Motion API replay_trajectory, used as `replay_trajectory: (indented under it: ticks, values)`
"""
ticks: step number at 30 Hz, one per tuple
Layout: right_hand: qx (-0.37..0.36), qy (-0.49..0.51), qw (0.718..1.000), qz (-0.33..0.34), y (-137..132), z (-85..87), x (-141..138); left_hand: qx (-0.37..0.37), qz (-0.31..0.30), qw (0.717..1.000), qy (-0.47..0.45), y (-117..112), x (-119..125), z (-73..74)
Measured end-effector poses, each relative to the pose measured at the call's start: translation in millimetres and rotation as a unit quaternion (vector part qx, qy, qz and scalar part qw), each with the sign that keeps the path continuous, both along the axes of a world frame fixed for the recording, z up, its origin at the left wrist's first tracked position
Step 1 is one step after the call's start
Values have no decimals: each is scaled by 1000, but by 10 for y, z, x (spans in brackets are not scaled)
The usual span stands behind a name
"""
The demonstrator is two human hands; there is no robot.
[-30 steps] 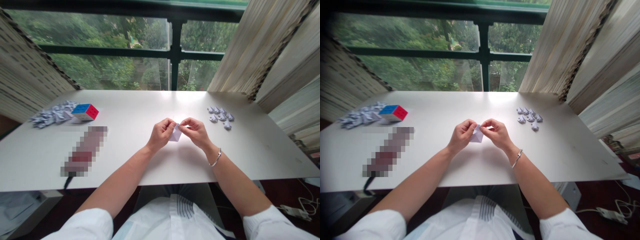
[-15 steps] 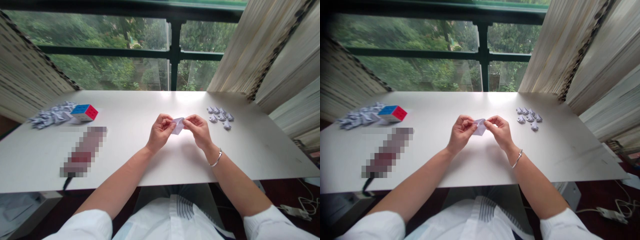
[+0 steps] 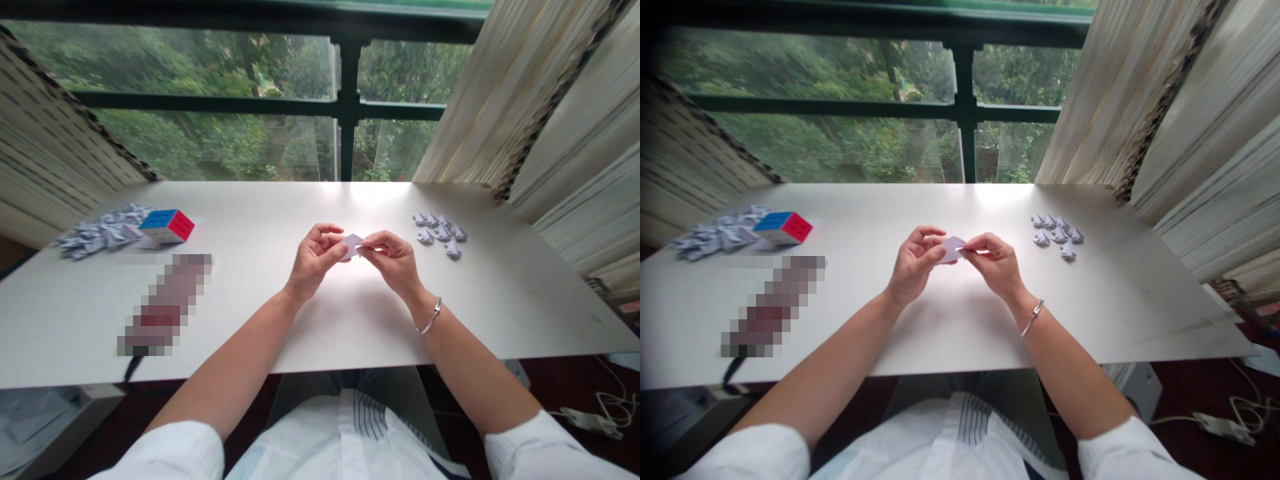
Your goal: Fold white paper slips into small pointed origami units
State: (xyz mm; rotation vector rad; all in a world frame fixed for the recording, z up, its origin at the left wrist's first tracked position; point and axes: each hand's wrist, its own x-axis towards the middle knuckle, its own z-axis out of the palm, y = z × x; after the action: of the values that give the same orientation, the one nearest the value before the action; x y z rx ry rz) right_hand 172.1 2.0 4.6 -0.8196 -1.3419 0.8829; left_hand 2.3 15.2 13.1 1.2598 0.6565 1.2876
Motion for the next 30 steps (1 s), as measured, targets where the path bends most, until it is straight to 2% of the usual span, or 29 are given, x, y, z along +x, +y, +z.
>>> replay_trajectory:
  ticks: [3,6,10,16,19,24,30]
  values:
    - [-33,45,998,-23,12,26,9,-14,-29,999,7,-30,53,-11]
    - [-45,36,998,-13,6,24,-2,-21,22,999,18,-37,96,-32]
    - [-9,-4,1000,7,-21,-3,-33,-36,73,996,-27,4,71,-26]
    - [42,-100,994,4,-76,16,-34,-117,48,987,-95,11,29,11]
    - [38,-102,994,0,-83,16,-35,-101,52,989,-96,-8,35,10]
    - [-28,-24,999,-29,-51,-26,-41,-45,43,995,-84,-41,64,-8]
    - [-35,13,999,4,-52,5,-39,-2,29,999,-32,-71,110,-56]
